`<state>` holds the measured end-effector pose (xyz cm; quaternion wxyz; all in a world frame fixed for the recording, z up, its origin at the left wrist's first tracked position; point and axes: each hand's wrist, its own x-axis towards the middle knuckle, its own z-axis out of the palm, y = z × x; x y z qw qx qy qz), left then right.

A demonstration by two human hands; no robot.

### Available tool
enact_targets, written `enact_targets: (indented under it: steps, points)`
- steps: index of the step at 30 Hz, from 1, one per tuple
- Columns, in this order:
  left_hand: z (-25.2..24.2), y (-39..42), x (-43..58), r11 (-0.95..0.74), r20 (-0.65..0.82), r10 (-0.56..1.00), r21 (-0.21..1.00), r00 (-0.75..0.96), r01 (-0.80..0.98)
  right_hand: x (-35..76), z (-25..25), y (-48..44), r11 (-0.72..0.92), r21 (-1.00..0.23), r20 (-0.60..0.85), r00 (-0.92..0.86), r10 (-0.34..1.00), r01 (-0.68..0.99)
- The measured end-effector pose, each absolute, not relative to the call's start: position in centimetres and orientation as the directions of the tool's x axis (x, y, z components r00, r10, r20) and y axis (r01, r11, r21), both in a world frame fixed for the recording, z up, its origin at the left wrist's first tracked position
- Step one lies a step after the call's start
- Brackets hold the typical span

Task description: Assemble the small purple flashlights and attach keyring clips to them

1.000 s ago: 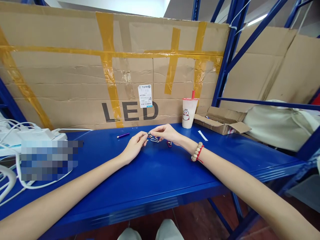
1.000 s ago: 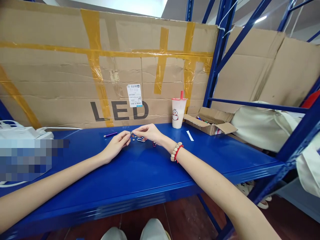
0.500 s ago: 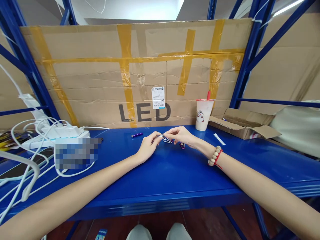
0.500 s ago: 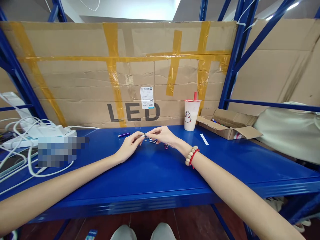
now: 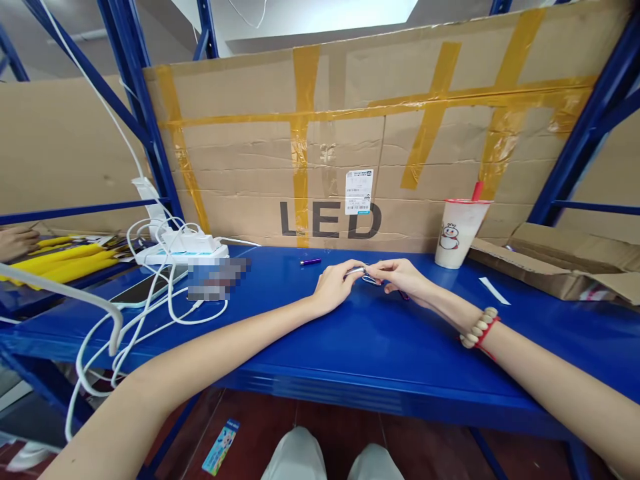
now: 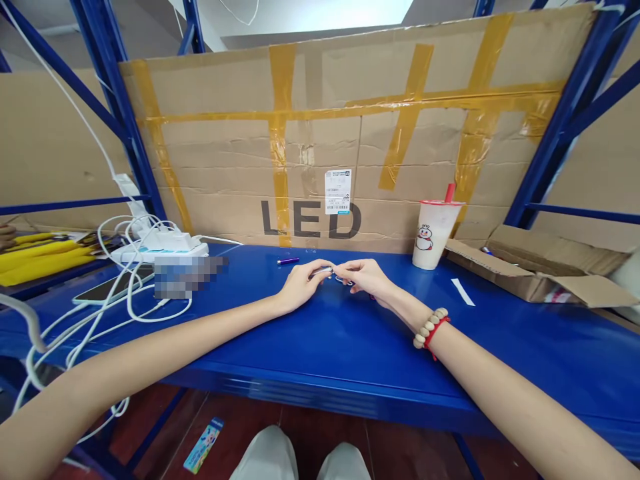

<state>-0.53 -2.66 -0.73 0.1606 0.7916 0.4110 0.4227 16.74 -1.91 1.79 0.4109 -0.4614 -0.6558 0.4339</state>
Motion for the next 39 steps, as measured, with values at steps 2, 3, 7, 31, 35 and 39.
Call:
enact_targets:
  steps: [2, 3, 7, 31, 35, 39]
  points:
    - [-0.7, -2.6, -0.5, -0.604, 0.539, 0.793, 0.629, 0.285, 0.490, 16.5, 1.9, -2.0, 0.229, -0.940, 0.165, -0.248, 0.955, 0.254]
    - [-0.7, -2.5, -0.5, -0.596, 0.537, 0.799, 0.649, 0.270, 0.474, 16.5, 1.9, -2.0, 0.254, -0.930, 0.187, -0.254, 0.949, 0.265]
    - [-0.8, -2.2, -0.5, -0.555, 0.506, 0.831, 0.724, 0.231, 0.411, 16.7, 2.0, -1.6, 0.412, -0.834, 0.339, -0.248, 0.908, 0.367]
    - [-0.3, -3.0, -0.2, -0.608, 0.453, 0.781, 0.708, 0.429, 0.359, 18.3, 1.7, -0.6, 0.632, -0.632, 0.491, -0.400, 0.774, 0.448]
    - [-0.5, -2.9, -0.3, -0.607, 0.464, 0.784, 0.710, 0.412, 0.356, 18.0, 2.0, -1.0, 0.511, -0.738, 0.378, -0.357, 0.854, 0.441]
    - [-0.6, -2.8, -0.3, -0.619, 0.480, 0.780, 0.689, 0.402, 0.378, 18.0, 2.1, -1.2, 0.471, -0.770, 0.339, -0.350, 0.873, 0.431]
